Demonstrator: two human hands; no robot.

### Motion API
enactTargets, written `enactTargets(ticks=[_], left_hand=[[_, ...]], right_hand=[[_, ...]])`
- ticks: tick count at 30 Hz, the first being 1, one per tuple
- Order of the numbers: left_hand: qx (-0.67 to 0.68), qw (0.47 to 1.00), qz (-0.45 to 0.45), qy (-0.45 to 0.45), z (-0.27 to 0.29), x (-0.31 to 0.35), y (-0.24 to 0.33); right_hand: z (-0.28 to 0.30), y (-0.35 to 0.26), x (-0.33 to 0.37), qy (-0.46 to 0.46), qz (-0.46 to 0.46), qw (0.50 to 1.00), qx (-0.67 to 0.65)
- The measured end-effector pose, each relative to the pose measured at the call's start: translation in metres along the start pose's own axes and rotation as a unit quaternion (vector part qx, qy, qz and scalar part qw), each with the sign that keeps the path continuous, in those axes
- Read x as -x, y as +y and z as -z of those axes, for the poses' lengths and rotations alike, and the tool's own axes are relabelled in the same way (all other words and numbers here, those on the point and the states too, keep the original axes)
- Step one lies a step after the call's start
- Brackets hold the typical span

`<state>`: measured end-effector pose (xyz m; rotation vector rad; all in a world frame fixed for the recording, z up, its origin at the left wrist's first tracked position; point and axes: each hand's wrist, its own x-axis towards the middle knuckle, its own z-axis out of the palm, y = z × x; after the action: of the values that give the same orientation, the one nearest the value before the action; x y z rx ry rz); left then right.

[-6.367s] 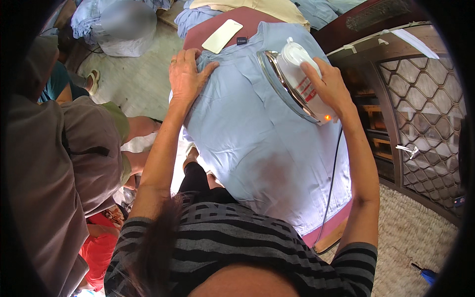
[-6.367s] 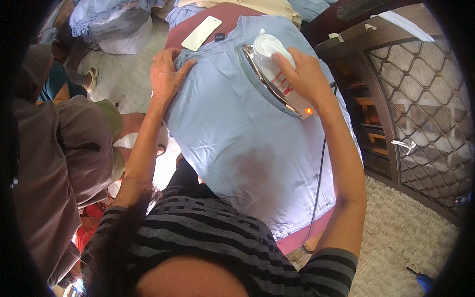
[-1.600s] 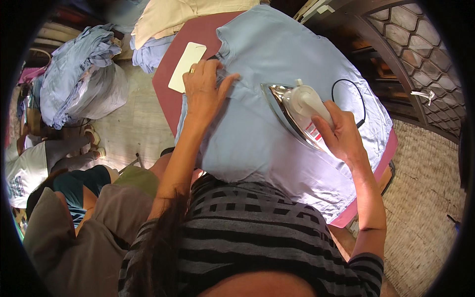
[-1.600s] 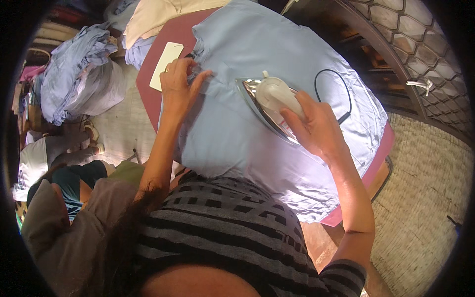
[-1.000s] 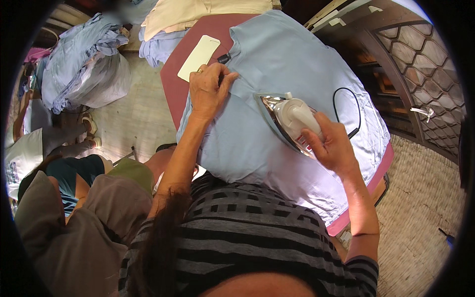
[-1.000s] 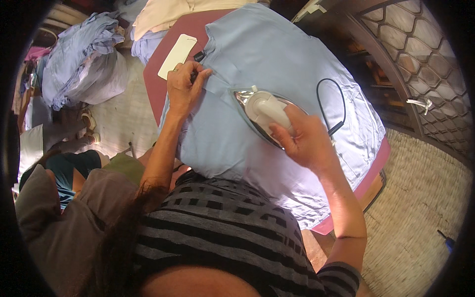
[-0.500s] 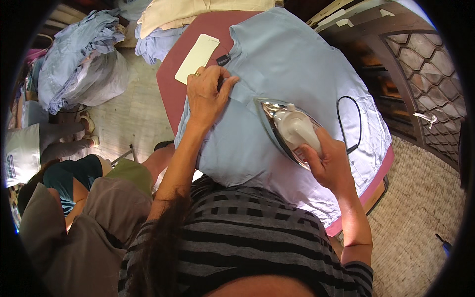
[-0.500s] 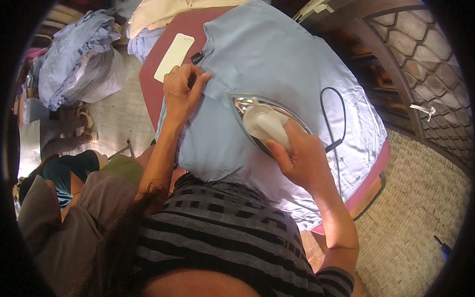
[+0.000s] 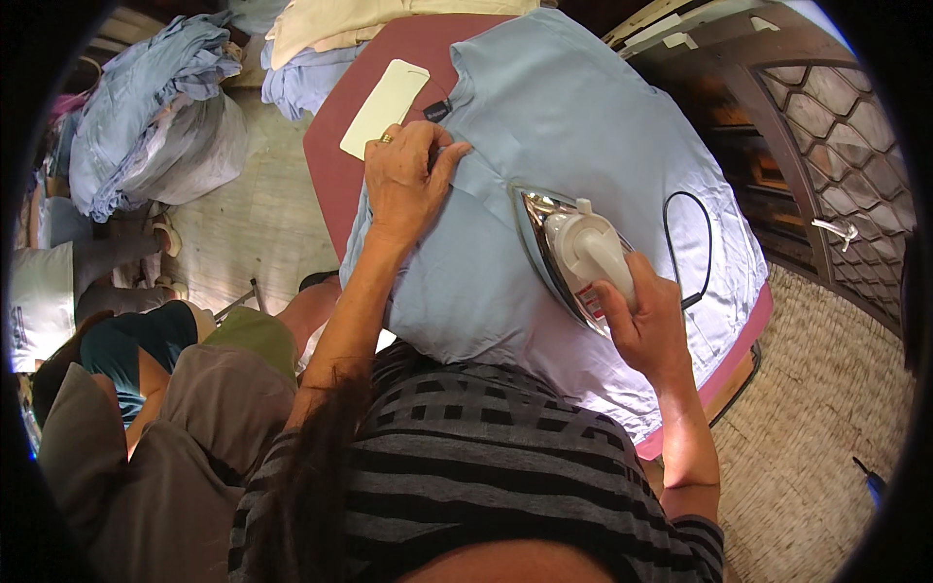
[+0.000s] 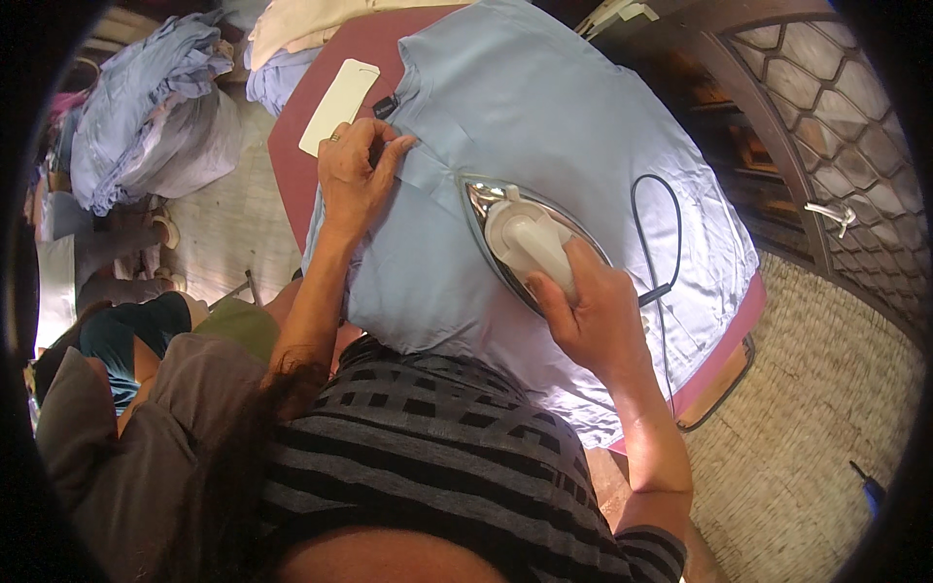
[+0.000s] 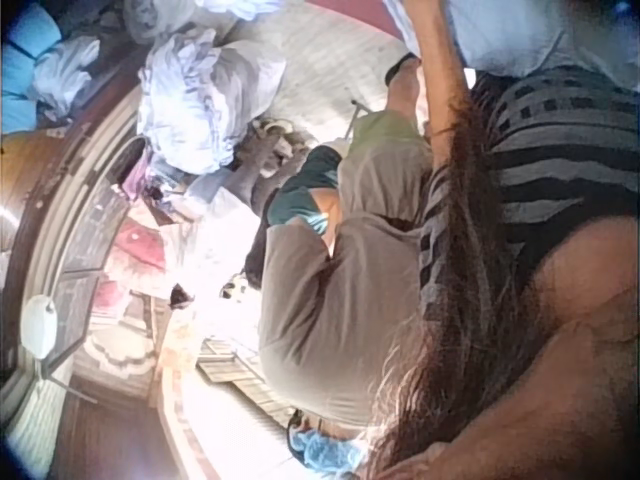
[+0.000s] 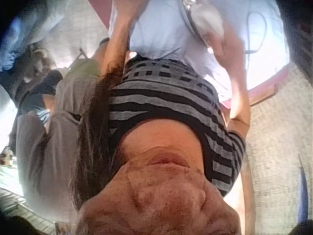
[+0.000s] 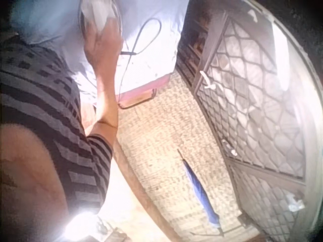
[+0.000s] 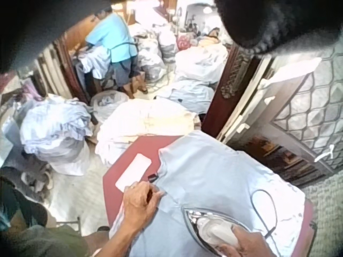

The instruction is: The person irons a blue shirt on a pink ironing board, smoothing the fabric with their hands and pressing sections with an iron before folding the garment.

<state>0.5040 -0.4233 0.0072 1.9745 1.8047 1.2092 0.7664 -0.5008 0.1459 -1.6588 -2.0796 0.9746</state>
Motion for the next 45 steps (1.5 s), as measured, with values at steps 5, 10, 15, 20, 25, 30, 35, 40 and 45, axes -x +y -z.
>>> enactTargets(ticks=[5,10,15,20,25,30,35,40,45], left_hand=[[0.031,0.999,0.005,-0.003,-0.002,0.000,-0.001],[-0.086,0.990,-0.088,-0.062,0.006,-0.002,0.003],[-0.096,0.989,-0.095,-0.053,0.003,0.001,0.004],[-0.089,0.990,-0.088,-0.068,0.007,0.003,0.003],[-0.083,0.990,-0.084,-0.073,0.006,0.002,0.003],[-0.075,0.992,-0.076,-0.069,0.006,0.002,0.002],[-0.075,0.992,-0.079,-0.058,0.004,0.002,0.002],[-0.073,0.993,-0.072,-0.060,0.005,0.002,0.002],[-0.069,0.990,-0.077,-0.092,0.004,-0.003,0.006]], right_hand=[[0.001,-0.005,-0.004,-0.026,-0.028,0.999,0.014],[0.003,-0.001,0.012,0.000,-0.028,1.000,-0.007],[-0.007,-0.005,0.004,0.009,-0.002,1.000,0.009],[-0.011,-0.012,-0.004,0.023,-0.058,0.998,-0.023],[-0.012,-0.008,-0.002,0.000,-0.013,1.000,-0.015],[-0.011,-0.020,-0.007,0.005,-0.066,0.998,-0.009],[-0.009,-0.005,0.030,0.042,-0.089,0.995,0.007],[-0.016,-0.003,0.058,0.092,-0.135,0.986,-0.017],[-0.018,0.001,0.039,0.137,-0.155,0.975,-0.083]])
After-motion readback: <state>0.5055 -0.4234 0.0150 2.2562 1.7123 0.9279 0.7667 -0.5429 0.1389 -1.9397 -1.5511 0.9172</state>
